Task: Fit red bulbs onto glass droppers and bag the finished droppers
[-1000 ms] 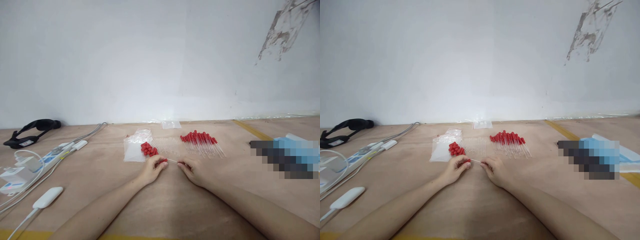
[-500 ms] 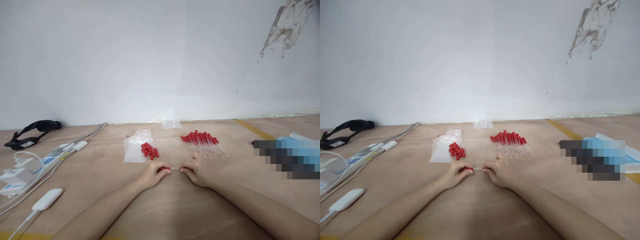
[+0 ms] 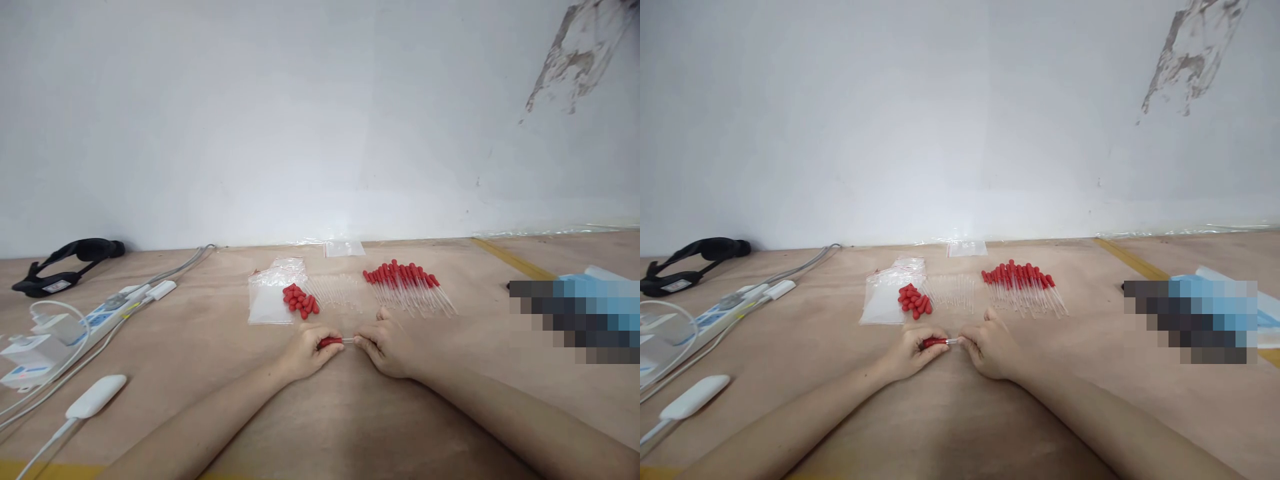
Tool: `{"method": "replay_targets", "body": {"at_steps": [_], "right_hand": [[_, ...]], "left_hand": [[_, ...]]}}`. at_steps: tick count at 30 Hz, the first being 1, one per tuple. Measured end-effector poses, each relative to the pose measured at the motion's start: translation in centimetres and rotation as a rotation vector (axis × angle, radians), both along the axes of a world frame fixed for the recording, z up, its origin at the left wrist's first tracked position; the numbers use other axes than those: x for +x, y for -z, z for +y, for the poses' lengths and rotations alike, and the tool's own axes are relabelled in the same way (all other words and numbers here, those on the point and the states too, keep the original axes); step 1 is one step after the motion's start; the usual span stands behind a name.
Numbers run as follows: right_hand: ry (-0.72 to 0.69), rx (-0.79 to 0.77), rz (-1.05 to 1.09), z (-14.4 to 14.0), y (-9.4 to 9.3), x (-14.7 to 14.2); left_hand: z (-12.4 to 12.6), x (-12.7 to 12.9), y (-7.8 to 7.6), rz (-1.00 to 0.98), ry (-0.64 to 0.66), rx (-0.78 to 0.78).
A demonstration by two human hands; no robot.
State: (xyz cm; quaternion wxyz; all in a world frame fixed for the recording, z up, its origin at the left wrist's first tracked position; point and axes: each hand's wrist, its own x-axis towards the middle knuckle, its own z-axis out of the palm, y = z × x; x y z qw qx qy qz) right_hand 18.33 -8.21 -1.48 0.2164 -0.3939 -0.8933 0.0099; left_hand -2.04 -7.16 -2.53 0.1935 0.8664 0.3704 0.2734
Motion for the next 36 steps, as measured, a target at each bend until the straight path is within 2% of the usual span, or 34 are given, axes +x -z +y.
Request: {"method": "replay_targets", "body": {"at_steps": [6,8,11,13,15,17,20,23,28,33,36], "right_hand": [[-0.001,-0.044,0.017,0.4,0.4,-0.3],[0.007,-0.059,0.016,0.2,-0.2,-0.1],[0.04,-0.167,0.029,0.2,-1.8,0.7],[0.143,-0.227,0.07,0.8,-3.2,1.5],[0.344,-0.204,0.122,2.0,-4.2,2.3],[0.576,-0.118,0.123,3.6,-4.7,2.7],[0.788,-0.03,0.019,6.1,-4.0,2.3],[0.872,-0.044,-0.053,7.8,-2.5,1.6],[0.902,-0.093,-0.146,8.3,-1.4,1.2],[0.772,-0.092,-0.111,7.9,-1.5,0.2],[0.727,-0.194,-0.105,8.0,-1.6,-0.9]], "left_hand": [[0.4,0.1,-0.3,-0.007,0.017,0.065],[0.6,0.0,-0.3,-0.025,0.017,0.075],[0.9,-0.2,-0.1,-0.1,-0.022,0.053],[1.1,-0.3,0.0,-0.163,-0.063,0.024],[1.2,-0.3,0.1,-0.164,-0.073,0.015],[1.3,-0.2,0.1,-0.11,-0.058,0.035],[1.3,-0.2,-0.1,-0.062,-0.038,0.056],[1.2,-0.2,-0.2,-0.07,-0.023,0.039],[1.2,-0.3,-0.2,-0.057,-0.011,0.024],[1.3,-0.3,-0.1,-0.039,-0.001,0.025],[1.2,-0.2,-0.1,-0.026,-0.008,0.03]]}}
